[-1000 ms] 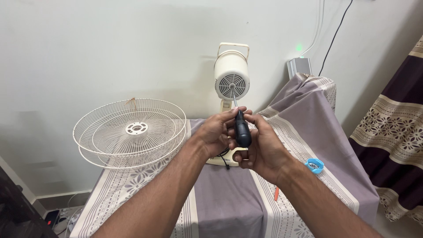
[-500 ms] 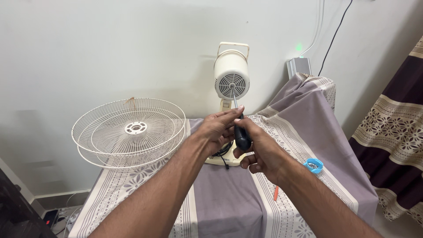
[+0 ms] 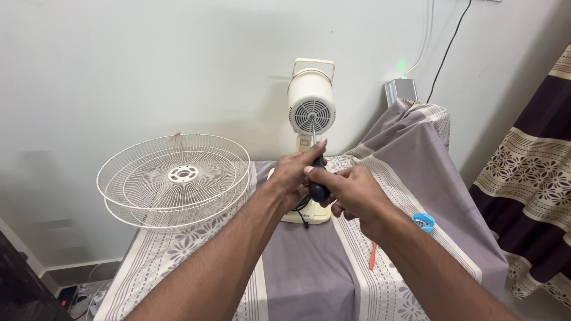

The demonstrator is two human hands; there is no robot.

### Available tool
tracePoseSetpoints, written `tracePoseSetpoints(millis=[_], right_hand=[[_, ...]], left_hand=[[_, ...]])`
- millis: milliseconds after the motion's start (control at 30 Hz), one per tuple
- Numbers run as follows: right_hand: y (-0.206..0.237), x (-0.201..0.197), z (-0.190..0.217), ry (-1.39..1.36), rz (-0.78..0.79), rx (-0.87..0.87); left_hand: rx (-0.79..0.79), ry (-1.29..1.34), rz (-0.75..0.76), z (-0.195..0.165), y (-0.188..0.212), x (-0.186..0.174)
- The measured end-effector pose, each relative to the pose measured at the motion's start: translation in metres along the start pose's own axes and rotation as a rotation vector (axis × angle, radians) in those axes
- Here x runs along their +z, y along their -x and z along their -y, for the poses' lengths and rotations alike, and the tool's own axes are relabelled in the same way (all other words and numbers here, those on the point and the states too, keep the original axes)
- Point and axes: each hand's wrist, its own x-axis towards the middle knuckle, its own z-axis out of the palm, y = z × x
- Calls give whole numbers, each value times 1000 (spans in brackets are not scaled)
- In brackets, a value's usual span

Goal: The person services a pedestal fan on a bed. They use a screwdriver on the fan motor housing, remove and reposition the rear motor cover, tighten the blade hub nut by hand, and fit the front wire fan guard onto the motor assembly.

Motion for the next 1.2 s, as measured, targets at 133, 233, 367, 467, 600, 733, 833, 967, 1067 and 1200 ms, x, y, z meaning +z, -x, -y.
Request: tracePoseSetpoints(millis=[133,233,367,467,600,733,833,967,1067,1200], right_hand=[[3,-1,-6,-344,111,18],[4,-2,-8,-490,140,62],[6,-1,-9,-560,133,104],[5,0,-9,-556,115,108],[3,2,-8,-576,137,105],[5,5,-8,-665,241,84],[5,7,-4,-618,184,102],[8,3,2,-385,41,98],[9,2,4,-313,-26,87],[6,6,2,-420,-19,85]], left_hand=[[-130,28,67,-11,8,4],[-155,173,192,-14,15,3],[-107,224,330,-9,15,2],[-102,236,311,-6,10,-1],[-115,242,173,0,7,-4],[-12,211,258,-2,5,-7],[-33,198,250,-7,8,-5],[-95,281,288,-11,16,0],[-91,286,318,-11,18,1],[-18,260,272,-6,12,-2]])
